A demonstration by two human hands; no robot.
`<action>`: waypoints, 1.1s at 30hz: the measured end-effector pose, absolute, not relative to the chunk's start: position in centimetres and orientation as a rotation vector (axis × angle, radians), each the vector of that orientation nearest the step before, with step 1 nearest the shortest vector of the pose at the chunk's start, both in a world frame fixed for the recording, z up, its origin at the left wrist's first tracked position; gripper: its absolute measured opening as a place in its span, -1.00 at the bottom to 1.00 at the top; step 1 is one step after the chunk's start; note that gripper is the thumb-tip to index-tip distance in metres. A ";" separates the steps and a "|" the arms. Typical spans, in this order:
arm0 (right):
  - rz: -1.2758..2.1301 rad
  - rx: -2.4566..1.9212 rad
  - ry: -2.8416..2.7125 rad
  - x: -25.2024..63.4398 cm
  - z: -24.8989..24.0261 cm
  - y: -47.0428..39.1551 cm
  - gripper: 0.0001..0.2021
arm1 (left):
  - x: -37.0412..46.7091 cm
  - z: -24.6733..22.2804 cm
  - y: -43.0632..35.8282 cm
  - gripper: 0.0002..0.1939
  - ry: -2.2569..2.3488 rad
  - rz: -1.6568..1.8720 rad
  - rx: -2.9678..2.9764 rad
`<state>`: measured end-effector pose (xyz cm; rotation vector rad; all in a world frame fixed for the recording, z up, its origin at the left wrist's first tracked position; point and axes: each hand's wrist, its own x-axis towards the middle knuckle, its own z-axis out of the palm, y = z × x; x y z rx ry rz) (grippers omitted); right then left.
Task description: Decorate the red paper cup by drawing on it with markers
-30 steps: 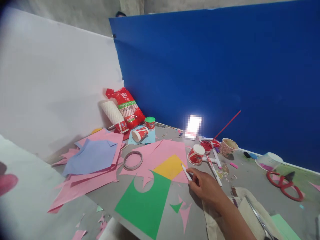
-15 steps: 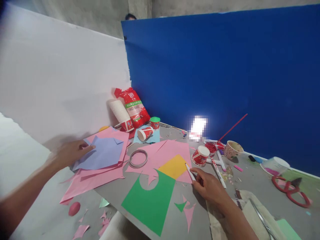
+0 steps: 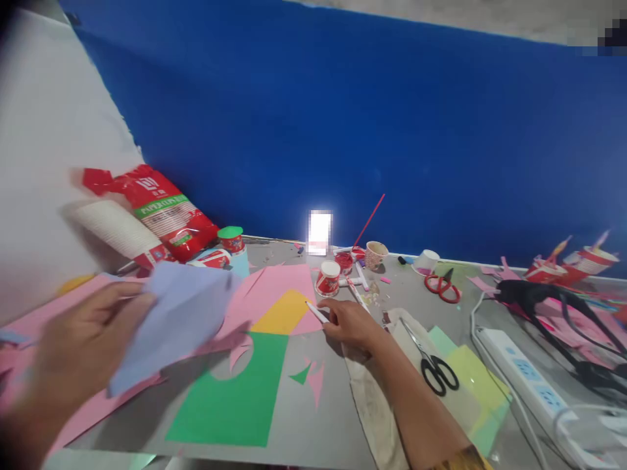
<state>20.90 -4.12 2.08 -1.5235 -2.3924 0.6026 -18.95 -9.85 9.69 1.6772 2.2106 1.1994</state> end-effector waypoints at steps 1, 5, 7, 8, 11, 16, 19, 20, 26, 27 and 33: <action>0.602 -1.542 -2.397 21.1 2.3 -4.1 -0.50 | -16.3 9.9 -9.3 -0.61 2.077 1.239 1.699; 0.576 -1.646 -2.384 22.1 3.0 -4.0 -0.62 | -8.7 10.8 -6.6 -0.58 1.627 1.131 1.519; 0.553 -1.674 -2.364 22.8 3.5 -4.0 -0.69 | -6.8 10.8 -5.3 -0.57 1.446 1.074 1.502; 0.537 -1.686 -2.343 23.2 3.8 -4.0 -0.73 | -6.1 10.6 -4.7 -0.57 1.383 1.064 1.533; 0.435 -1.748 -2.200 24.1 4.6 -3.9 -0.89 | -4.9 9.8 -3.3 -0.60 1.313 1.087 1.697; 0.547 -1.366 -1.766 22.2 4.6 -4.6 -0.59 | -4.3 8.1 -2.1 -0.64 1.347 1.176 1.843; 0.537 -1.318 -1.716 19.5 3.7 -5.4 -0.05 | -4.4 7.1 -2.2 -0.64 1.358 1.181 1.897; 0.482 -1.366 -1.709 18.8 3.4 -5.6 -0.05 | -4.4 6.7 -2.4 -0.64 1.360 1.178 1.913; 0.410 -1.602 -1.662 18.4 3.6 -5.8 -0.46 | -4.7 5.3 -3.0 -0.65 1.372 1.182 1.929; 0.409 -1.590 -1.661 18.6 3.7 -5.8 -0.48 | -4.7 5.1 -3.0 -0.66 1.375 1.191 1.913; 0.338 -1.370 -1.749 17.3 2.7 -6.3 -0.23 | -4.3 4.6 -3.4 -0.67 1.365 1.213 1.852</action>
